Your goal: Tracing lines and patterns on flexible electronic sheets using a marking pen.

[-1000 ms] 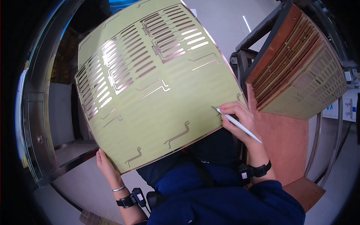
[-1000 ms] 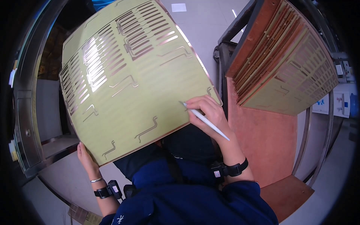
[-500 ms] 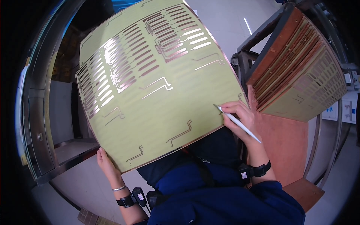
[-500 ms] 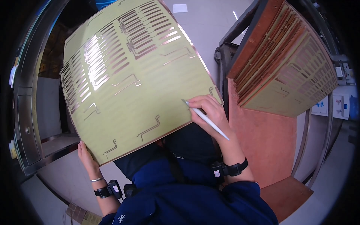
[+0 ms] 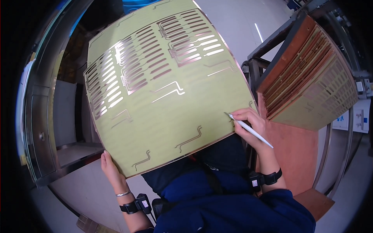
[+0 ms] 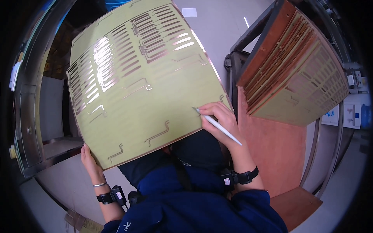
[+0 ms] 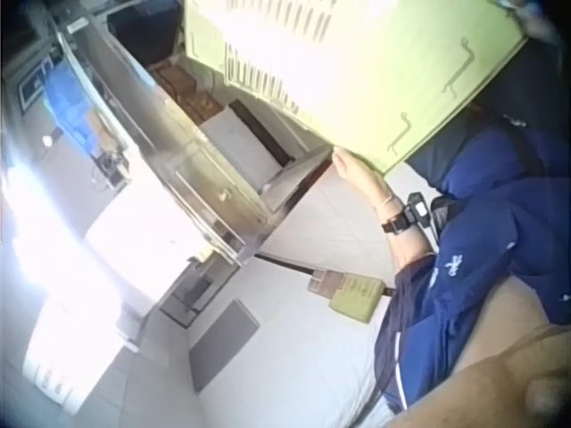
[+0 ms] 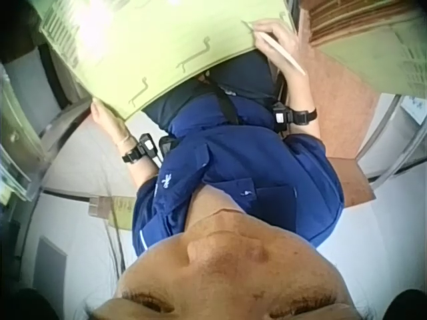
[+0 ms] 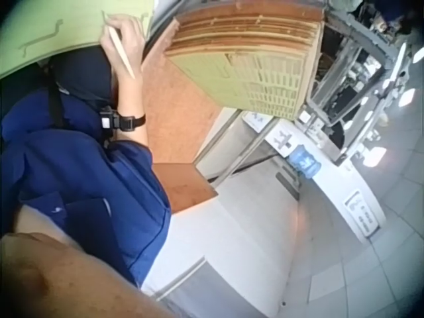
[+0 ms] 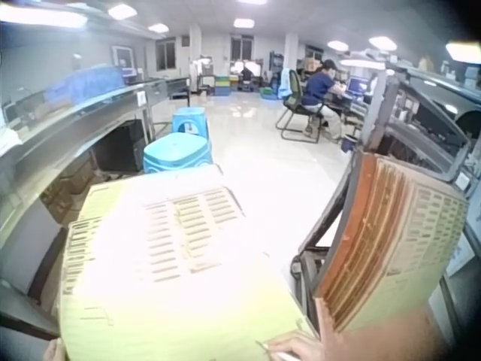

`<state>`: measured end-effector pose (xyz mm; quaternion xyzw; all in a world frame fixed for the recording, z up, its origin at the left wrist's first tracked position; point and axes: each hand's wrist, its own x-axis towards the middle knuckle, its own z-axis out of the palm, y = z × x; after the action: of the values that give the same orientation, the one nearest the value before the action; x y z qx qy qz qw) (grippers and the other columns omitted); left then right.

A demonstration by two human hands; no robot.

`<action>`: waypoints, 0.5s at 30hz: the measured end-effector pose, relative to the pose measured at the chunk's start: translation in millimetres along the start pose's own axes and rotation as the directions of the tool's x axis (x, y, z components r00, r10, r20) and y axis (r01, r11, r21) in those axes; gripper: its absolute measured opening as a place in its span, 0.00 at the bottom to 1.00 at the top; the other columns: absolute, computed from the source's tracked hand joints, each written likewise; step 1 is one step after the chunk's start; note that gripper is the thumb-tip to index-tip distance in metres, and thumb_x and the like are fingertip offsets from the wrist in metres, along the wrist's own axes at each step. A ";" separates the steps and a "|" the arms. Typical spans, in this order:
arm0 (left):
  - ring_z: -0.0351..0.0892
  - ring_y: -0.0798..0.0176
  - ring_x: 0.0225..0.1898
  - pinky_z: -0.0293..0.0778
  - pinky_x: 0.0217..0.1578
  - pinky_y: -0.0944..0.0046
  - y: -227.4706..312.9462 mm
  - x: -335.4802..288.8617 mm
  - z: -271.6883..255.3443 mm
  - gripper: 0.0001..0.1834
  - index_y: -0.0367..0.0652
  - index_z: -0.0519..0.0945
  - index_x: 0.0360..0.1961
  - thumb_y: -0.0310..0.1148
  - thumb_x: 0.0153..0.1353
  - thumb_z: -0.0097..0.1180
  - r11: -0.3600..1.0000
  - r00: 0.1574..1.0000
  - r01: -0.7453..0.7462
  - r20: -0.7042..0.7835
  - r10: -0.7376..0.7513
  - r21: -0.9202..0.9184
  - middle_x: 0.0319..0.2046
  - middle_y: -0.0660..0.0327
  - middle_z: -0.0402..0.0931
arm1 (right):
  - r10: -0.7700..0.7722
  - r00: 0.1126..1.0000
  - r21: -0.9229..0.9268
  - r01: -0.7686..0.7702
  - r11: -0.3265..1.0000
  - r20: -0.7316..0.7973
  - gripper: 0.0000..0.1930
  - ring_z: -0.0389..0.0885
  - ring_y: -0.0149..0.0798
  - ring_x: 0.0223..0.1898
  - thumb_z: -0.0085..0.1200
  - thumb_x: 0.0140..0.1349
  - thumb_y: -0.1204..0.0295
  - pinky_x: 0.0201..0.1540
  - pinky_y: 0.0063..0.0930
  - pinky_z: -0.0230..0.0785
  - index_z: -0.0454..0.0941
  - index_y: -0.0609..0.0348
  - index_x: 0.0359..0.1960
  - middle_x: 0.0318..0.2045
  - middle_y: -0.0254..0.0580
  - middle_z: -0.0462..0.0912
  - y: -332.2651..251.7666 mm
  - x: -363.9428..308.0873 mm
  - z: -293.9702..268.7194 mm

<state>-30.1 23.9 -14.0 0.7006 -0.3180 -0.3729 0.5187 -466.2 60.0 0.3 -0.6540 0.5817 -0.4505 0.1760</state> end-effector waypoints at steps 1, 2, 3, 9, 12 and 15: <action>0.71 0.74 0.33 0.69 0.38 0.72 -0.7 0.8 -0.6 0.13 0.40 0.74 0.34 0.38 0.69 0.45 1.000 1.000 -0.001 0.000 0.001 0.000 0.31 0.66 0.75 | 0.027 1.000 -0.001 -0.027 1.000 0.005 0.08 0.81 0.44 0.35 0.59 0.46 0.83 0.39 0.30 0.74 0.75 0.63 0.29 0.32 0.45 0.82 -0.8 0.0 0.4; 0.71 0.74 0.33 0.69 0.38 0.72 -1.5 1.9 -1.5 0.13 0.40 0.74 0.34 0.38 0.69 0.45 1.000 1.000 0.005 -0.014 -0.005 0.007 0.31 0.66 0.75 | 0.010 1.000 0.008 -0.010 1.000 0.007 0.08 0.81 0.44 0.35 0.59 0.46 0.83 0.39 0.30 0.74 0.75 0.63 0.29 0.32 0.45 0.82 -1.6 0.1 0.7; 0.71 0.74 0.33 0.69 0.38 0.72 -2.8 3.9 -2.3 0.13 0.40 0.74 0.34 0.38 0.69 0.46 1.000 1.000 0.011 -0.008 -0.011 -0.003 0.31 0.66 0.75 | 0.030 1.000 0.004 -0.030 1.000 -0.004 0.07 0.81 0.41 0.34 0.59 0.48 0.82 0.39 0.29 0.74 0.76 0.63 0.30 0.32 0.44 0.82 -2.3 0.2 1.0; 0.71 0.76 0.32 0.68 0.37 0.74 -10.4 11.9 -10.4 0.13 0.39 0.75 0.34 0.38 0.69 0.47 0.999 0.999 -0.006 0.032 0.007 -0.037 0.31 0.66 0.76 | 0.252 0.966 0.232 -0.257 0.938 0.049 0.05 0.79 0.27 0.31 0.59 0.54 0.77 0.35 0.21 0.71 0.77 0.63 0.32 0.30 0.37 0.81 -3.1 4.3 -8.1; 0.70 0.76 0.32 0.68 0.36 0.74 -14.7 13.8 -11.9 0.13 0.40 0.75 0.33 0.38 0.69 0.47 0.998 0.999 -0.004 0.031 0.006 -0.060 0.31 0.67 0.76 | 0.213 0.972 0.177 -0.228 0.957 0.104 0.05 0.76 0.25 0.28 0.59 0.54 0.76 0.32 0.19 0.68 0.77 0.63 0.31 0.27 0.35 0.79 1.6 7.8 -10.9; 0.72 0.75 0.33 0.69 0.37 0.74 -16.8 16.7 -14.1 0.13 0.40 0.75 0.35 0.38 0.69 0.46 0.999 0.999 -0.010 0.053 0.013 -0.052 0.33 0.66 0.77 | 0.220 0.969 0.217 -0.239 0.946 0.109 0.05 0.75 0.25 0.27 0.59 0.53 0.76 0.31 0.19 0.67 0.76 0.62 0.30 0.26 0.34 0.78 5.8 7.1 -11.0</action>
<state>-8.5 21.3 -30.8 0.6749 -0.3260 -0.3965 0.5301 -479.0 55.1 4.5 -0.5753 0.5905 -0.4631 0.3254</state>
